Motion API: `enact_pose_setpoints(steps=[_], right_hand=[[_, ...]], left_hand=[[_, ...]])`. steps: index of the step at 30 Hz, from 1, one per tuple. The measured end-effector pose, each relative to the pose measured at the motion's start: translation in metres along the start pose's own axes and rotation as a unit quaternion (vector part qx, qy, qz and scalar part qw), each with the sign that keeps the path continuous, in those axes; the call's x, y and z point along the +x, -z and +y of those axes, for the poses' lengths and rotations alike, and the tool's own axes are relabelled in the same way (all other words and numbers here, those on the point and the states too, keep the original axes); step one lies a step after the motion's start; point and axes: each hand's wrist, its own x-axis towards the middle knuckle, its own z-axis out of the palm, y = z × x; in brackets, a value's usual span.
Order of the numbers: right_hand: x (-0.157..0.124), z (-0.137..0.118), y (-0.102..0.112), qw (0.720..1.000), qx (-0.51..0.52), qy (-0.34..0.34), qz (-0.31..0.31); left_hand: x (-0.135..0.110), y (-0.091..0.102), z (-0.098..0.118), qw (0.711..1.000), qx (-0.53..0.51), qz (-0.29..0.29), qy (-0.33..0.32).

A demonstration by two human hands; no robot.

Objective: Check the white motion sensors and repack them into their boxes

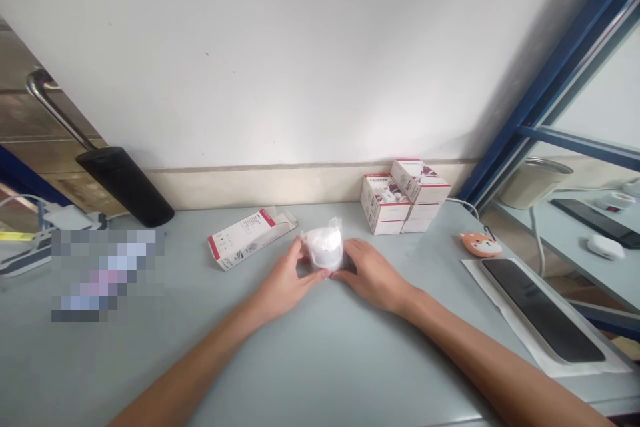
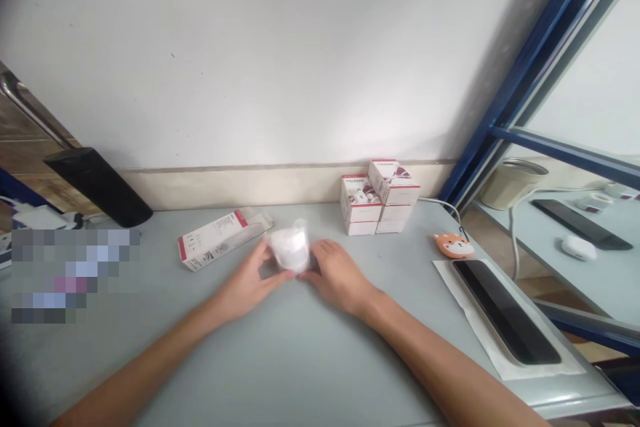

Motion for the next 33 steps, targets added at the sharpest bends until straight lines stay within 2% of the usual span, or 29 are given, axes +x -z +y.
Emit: enact_pose_setpoints(steps=[3, 6, 10, 13, 16, 19, 22, 25, 28, 31, 33], right_hand=[[-0.002, -0.005, 0.0, 0.993, 0.121, -0.004, 0.007], [0.0, -0.01, 0.003, 0.97, 0.238, -0.025, 0.032], [0.005, -0.014, 0.011, 0.949, 0.3, -0.078, 0.058], [0.007, -0.018, 0.018, 0.936, 0.316, -0.102, 0.112], [0.007, -0.021, 0.02, 0.916, 0.368, -0.098, 0.128], [0.007, -0.02, 0.014, 0.908, 0.392, -0.109, 0.103], [0.005, -0.017, 0.005, 0.906, 0.397, -0.141, 0.046], [0.004, -0.016, 0.001, 0.897, 0.423, -0.125, 0.001], [0.004, -0.019, 0.005, 0.904, 0.413, -0.104, 0.025], [0.004, -0.021, 0.01, 0.911, 0.395, -0.1, 0.067], [0.003, -0.022, 0.01, 0.92, 0.371, -0.106, 0.07]], left_hand=[[0.003, -0.001, 0.002, 0.996, -0.086, -0.001, 0.028], [0.006, 0.001, 0.007, 0.982, -0.185, -0.013, 0.039], [0.007, 0.005, 0.013, 0.934, -0.353, -0.002, 0.058], [0.006, 0.006, 0.015, 0.903, -0.419, -0.002, 0.098], [0.007, 0.007, 0.017, 0.878, -0.461, 0.011, 0.127], [0.008, 0.008, 0.018, 0.859, -0.492, 0.025, 0.143], [0.008, 0.008, 0.019, 0.861, -0.484, 0.023, 0.151], [0.007, 0.005, 0.019, 0.87, -0.465, 0.012, 0.164], [0.007, 0.003, 0.021, 0.863, -0.476, 0.003, 0.17], [0.008, 0.004, 0.021, 0.848, -0.496, 0.023, 0.187], [0.009, 0.006, 0.02, 0.842, -0.502, 0.037, 0.196]])
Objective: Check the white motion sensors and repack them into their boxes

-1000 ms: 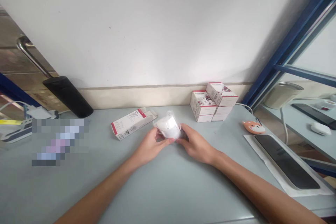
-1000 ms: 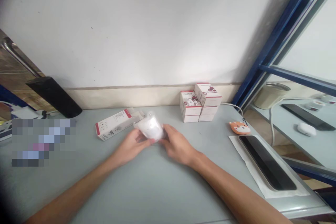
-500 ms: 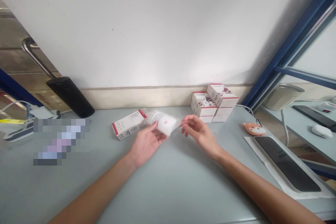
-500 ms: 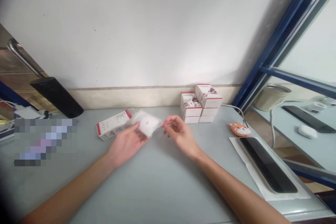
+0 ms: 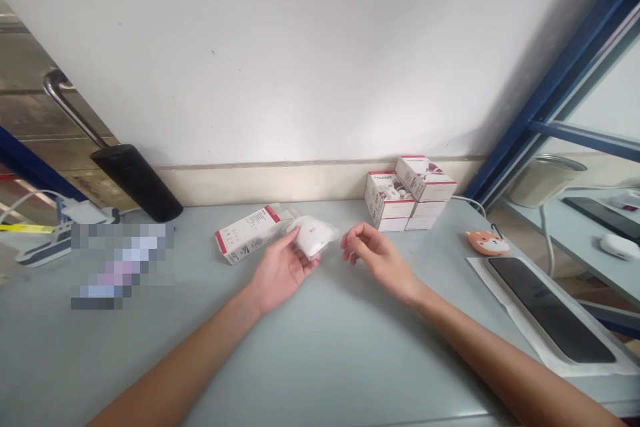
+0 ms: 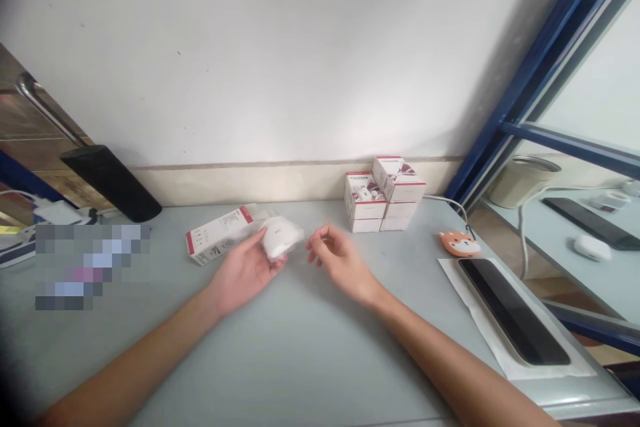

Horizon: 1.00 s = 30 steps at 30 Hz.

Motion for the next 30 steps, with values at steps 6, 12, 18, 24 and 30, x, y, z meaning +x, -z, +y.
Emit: enact_pose_setpoints(steps=[6, 12, 18, 24, 30], right_hand=[[-0.003, 0.005, -0.007, 0.998, -0.055, -0.008, -0.002], [-0.003, 0.002, -0.005, 0.997, -0.07, 0.033, 0.01], [-0.003, 0.005, 0.001, 0.98, -0.168, 0.093, 0.051], [-0.006, 0.005, 0.003, 0.945, -0.278, 0.129, 0.114], [-0.008, 0.003, -0.001, 0.945, -0.22, 0.166, 0.178]], left_hand=[[-0.001, 0.002, -0.001, 0.999, 0.018, -0.033, 0.009], [-0.003, -0.001, -0.006, 0.995, 0.041, -0.083, 0.026], [-0.002, -0.001, -0.002, 0.997, 0.028, -0.076, 0.016], [-0.002, 0.0, -0.003, 0.998, 0.016, -0.068, 0.0], [-0.003, -0.001, -0.004, 0.997, 0.011, -0.07, -0.019]])
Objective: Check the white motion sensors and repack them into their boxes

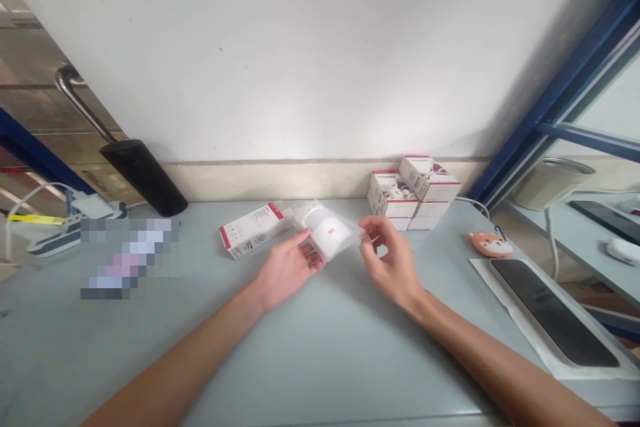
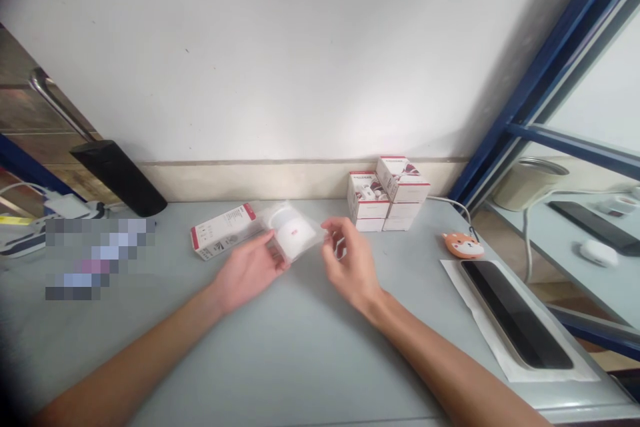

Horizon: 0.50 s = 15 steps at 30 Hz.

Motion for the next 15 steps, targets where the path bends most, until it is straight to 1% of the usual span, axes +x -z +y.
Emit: enact_pose_setpoints(steps=[4, 5, 7, 8, 10, 12, 13, 15], right_hand=[[-0.0023, -0.0008, -0.0003, 0.998, 0.032, 0.049, 0.0], [-0.0032, -0.0008, -0.0007, 0.998, 0.038, 0.054, -0.003], [-0.0046, -0.001, -0.0017, 0.998, 0.055, 0.042, -0.001], [-0.0048, -0.0009, -0.0019, 0.997, 0.065, 0.028, 0.009], [-0.0041, -0.0009, -0.001, 0.995, 0.082, 0.005, 0.05], [-0.0024, -0.0012, 0.002, 0.993, 0.076, 0.019, 0.088], [-0.0016, -0.0016, 0.0039, 0.994, 0.057, 0.044, 0.081], [-0.0008, -0.0029, 0.0065, 0.994, -0.009, 0.109, 0.019]], left_hand=[[-0.0007, -0.0012, -0.003, 1.0, 0.026, -0.01, -0.005], [-0.0009, -0.0017, -0.004, 0.999, 0.037, -0.01, -0.004], [-0.0013, -0.0028, -0.0058, 0.999, 0.05, -0.005, 0.0], [-0.0015, -0.0034, -0.0063, 0.999, 0.049, 0.001, 0.0], [-0.0017, -0.0043, -0.0062, 0.999, 0.033, 0.019, -0.002], [-0.0017, -0.0047, -0.0049, 0.999, 0.005, 0.044, -0.011], [-0.0017, -0.0049, -0.004, 0.998, -0.009, 0.057, -0.016], [-0.002, -0.0057, -0.0026, 0.997, -0.033, 0.071, -0.02]])
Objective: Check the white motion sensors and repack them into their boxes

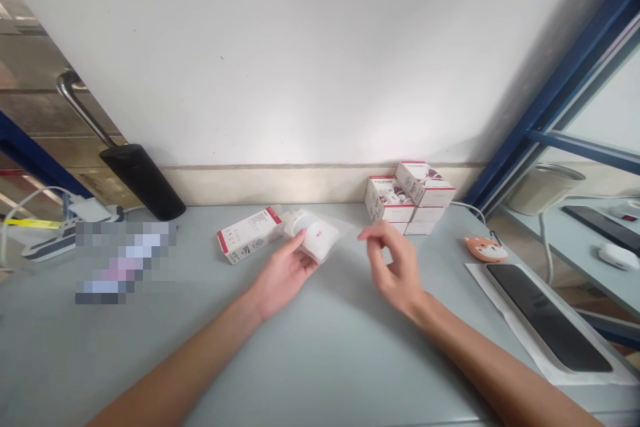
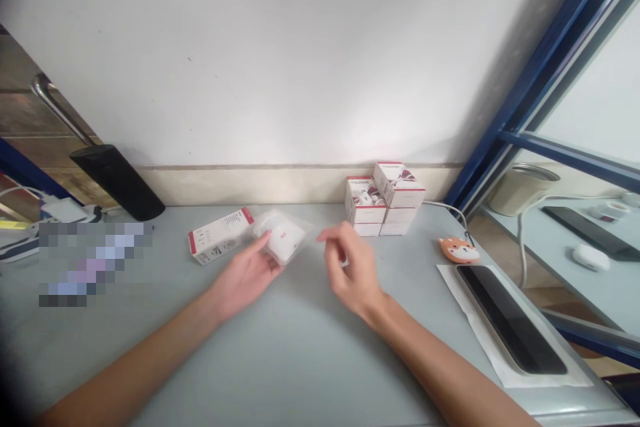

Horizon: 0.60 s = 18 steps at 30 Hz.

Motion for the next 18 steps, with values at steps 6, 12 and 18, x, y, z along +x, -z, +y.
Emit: enact_pose_setpoints(steps=[6, 12, 18], right_hand=[[-0.0014, -0.0003, -0.0061, 0.97, -0.22, 0.049, -0.089], [0.0022, 0.005, -0.0019, 0.95, -0.29, 0.081, -0.08], [-0.0006, -0.0008, 0.0017, 0.955, -0.223, 0.074, -0.18]], left_hand=[[-0.0058, -0.0065, -0.0019, 1.0, -0.009, -0.021, 0.014], [-0.0043, -0.0059, -0.0029, 0.999, -0.045, 0.01, -0.001], [-0.003, -0.0051, -0.004, 0.999, -0.038, 0.008, -0.014]])
